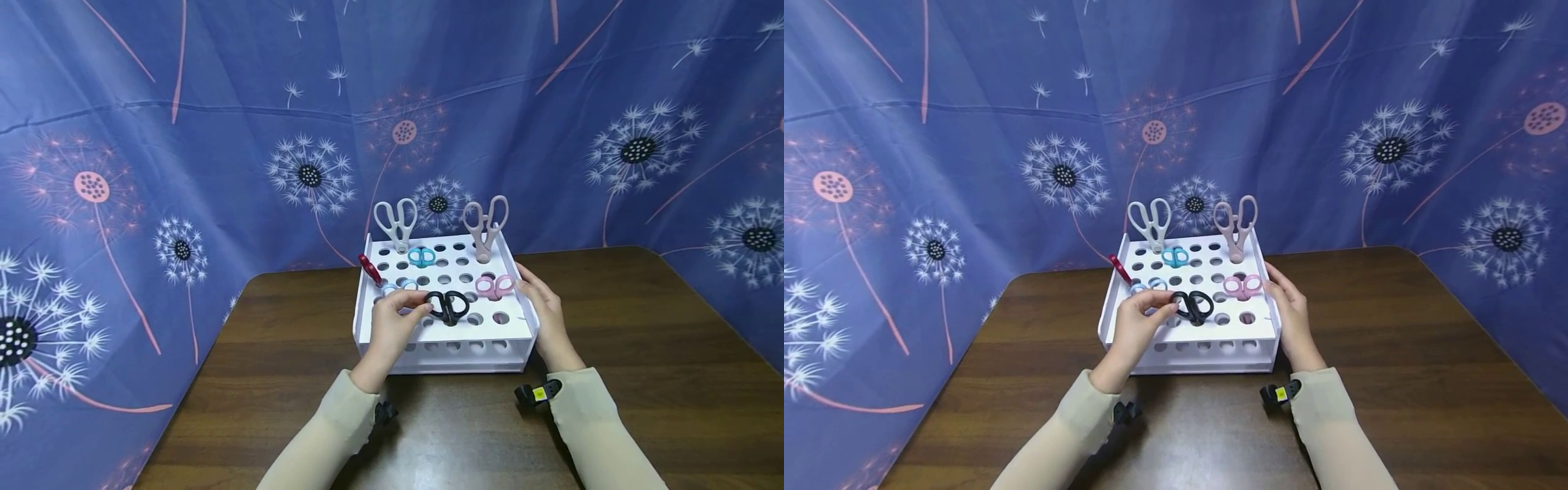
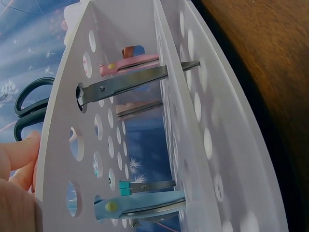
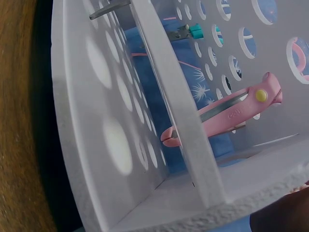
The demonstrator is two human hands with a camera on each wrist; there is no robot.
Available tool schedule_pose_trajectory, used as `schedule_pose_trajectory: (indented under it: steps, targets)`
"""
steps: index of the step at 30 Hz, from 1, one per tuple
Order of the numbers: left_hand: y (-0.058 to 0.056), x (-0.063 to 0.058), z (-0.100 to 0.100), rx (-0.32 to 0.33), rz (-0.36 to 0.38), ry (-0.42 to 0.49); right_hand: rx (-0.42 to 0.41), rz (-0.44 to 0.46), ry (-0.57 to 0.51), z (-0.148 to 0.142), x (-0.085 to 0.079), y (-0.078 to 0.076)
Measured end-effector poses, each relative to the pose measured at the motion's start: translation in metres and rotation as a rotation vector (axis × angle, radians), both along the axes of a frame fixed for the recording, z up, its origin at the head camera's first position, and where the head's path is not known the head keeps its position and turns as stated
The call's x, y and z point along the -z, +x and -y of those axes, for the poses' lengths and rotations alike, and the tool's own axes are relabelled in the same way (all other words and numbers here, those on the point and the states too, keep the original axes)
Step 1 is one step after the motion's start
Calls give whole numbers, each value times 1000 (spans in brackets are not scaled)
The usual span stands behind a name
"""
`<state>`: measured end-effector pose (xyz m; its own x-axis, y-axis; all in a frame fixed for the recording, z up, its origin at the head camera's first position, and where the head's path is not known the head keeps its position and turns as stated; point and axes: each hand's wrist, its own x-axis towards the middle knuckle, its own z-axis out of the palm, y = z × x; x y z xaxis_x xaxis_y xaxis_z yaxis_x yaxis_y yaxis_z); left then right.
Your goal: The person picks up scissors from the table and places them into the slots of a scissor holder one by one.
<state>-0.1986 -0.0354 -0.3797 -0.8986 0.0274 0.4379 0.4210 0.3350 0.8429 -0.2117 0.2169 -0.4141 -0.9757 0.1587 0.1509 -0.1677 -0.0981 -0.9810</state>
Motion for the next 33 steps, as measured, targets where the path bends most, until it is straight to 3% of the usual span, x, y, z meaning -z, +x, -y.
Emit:
schedule_pose_trajectory:
  steps: [12,19,26,30,33]
  targets:
    - [3,2,7,82,29,-11,-8,-11,-37,1,0,-1]
    - [10,-7,18,24,-17,-49,-3,1,-45,1,1,-1]
    - [12,-17,42,-62,-161,81,1,16,-31,4,-1,-1]
    - [12,-18,57,-84,-181,208,0,3,-50,3,0,-1]
    - [9,-15,66,-95,-187,254,-1,-6,-63,1,1,0]
